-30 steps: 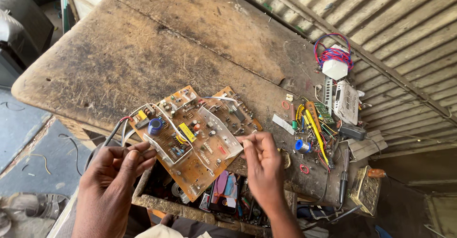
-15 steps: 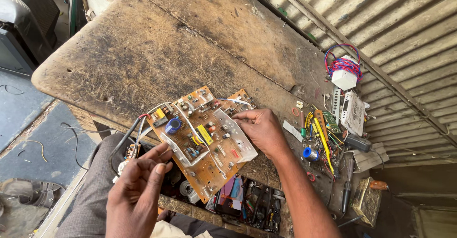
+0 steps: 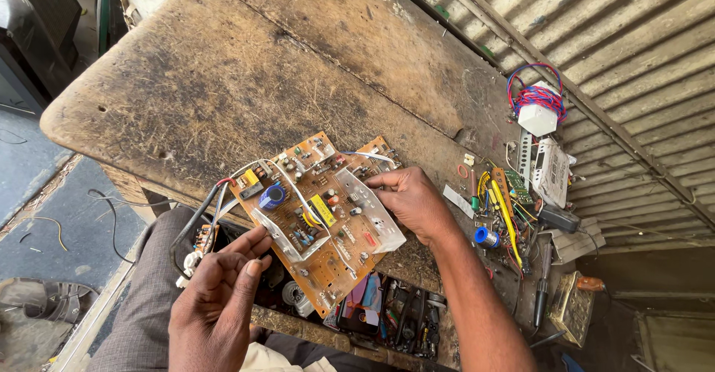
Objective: The person manipulates an electronic circuit board and various components on a wooden workbench, handling wires and smaller electronic parts by hand.
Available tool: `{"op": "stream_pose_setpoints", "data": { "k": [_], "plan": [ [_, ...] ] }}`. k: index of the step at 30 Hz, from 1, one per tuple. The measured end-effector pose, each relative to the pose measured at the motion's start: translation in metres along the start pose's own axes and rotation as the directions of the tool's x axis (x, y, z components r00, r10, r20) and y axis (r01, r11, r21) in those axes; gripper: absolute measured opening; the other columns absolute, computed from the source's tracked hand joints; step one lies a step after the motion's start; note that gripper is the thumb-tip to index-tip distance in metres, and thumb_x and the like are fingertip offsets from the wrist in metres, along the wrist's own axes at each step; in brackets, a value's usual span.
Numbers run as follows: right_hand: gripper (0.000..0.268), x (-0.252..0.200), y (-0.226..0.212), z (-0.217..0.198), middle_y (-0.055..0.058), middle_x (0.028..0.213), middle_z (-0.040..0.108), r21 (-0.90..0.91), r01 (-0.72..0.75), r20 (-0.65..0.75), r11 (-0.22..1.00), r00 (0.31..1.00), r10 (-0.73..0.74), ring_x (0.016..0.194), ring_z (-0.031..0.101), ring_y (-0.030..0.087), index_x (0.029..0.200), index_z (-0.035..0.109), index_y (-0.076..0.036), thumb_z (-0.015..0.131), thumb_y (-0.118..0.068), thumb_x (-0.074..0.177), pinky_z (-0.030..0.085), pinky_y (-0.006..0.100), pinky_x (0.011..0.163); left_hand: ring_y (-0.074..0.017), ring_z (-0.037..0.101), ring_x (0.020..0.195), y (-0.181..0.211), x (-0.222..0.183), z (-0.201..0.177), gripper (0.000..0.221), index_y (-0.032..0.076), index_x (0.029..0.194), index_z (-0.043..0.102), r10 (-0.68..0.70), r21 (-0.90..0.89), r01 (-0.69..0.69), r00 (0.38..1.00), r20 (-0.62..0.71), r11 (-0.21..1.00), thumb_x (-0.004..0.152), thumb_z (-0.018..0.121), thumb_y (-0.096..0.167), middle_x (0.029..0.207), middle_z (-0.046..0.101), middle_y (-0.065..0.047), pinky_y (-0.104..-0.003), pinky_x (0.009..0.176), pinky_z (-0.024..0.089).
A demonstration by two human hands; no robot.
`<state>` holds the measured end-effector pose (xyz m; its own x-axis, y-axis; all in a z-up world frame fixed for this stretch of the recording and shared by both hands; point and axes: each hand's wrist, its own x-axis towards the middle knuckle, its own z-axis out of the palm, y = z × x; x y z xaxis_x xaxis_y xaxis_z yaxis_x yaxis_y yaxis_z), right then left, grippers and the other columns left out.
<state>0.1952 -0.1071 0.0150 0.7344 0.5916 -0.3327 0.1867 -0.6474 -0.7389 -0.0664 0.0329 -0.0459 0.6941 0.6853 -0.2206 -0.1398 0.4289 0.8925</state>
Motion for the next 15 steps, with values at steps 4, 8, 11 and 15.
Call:
{"op": "stream_pose_setpoints", "data": {
  "k": [4, 8, 11, 15],
  "plan": [
    [0.025, 0.002, 0.003, -0.002, 0.007, 0.084, 0.079, -0.008, 0.053, 0.032, 0.999, 0.998, -0.053, 0.066, 0.065, 0.006, 0.108, 0.080, 0.002, 0.076, -0.013, 0.088, 0.054, 0.026, 0.060, -0.0223, 0.071, 0.114, 0.001, -0.002, 0.000, 0.009, -0.008, 0.098, 0.062, 0.060, 0.024, -0.060, 0.998, -0.005, 0.998, 0.095, 0.058, 0.000, 0.126, 0.071, -0.021, -0.037, 0.092, 0.061],
    [0.027, 0.002, 0.004, -0.001, 0.008, 0.087, 0.081, 0.017, 0.045, 0.037, 0.999, 0.998, -0.045, 0.066, 0.070, 0.010, 0.109, 0.079, 0.000, 0.075, -0.012, 0.085, 0.058, 0.027, 0.063, -0.0139, 0.068, 0.088, 0.008, -0.009, -0.001, 0.010, -0.006, 0.104, 0.067, 0.207, 0.192, -0.194, 0.977, -0.045, 0.962, 0.099, 0.065, 0.003, 0.094, 0.072, -0.015, -0.027, 0.079, 0.057],
    [0.027, 0.000, 0.006, -0.002, 0.010, 0.088, 0.081, -0.018, 0.086, 0.025, 0.996, 0.996, -0.086, 0.069, 0.069, 0.010, 0.109, 0.079, 0.001, 0.075, -0.012, 0.086, 0.057, 0.028, 0.065, -0.0091, 0.070, 0.086, 0.025, -0.010, 0.000, 0.010, -0.004, 0.106, 0.065, 0.285, 0.192, -0.282, 0.958, 0.013, 0.940, 0.100, 0.065, 0.005, 0.094, 0.074, -0.007, -0.022, 0.077, 0.060],
    [0.027, 0.001, 0.007, -0.003, 0.009, 0.091, 0.081, -0.067, 0.146, 0.025, 0.987, 0.989, -0.144, 0.072, 0.072, 0.010, 0.109, 0.079, -0.001, 0.076, -0.014, 0.086, 0.058, 0.028, 0.068, -0.0056, 0.062, 0.077, 0.047, -0.010, 0.016, 0.008, -0.004, 0.106, 0.069, 0.336, 0.304, -0.343, 0.939, 0.079, 0.889, 0.103, 0.069, 0.004, 0.091, 0.070, -0.005, -0.020, 0.065, 0.050]
  ]
}}
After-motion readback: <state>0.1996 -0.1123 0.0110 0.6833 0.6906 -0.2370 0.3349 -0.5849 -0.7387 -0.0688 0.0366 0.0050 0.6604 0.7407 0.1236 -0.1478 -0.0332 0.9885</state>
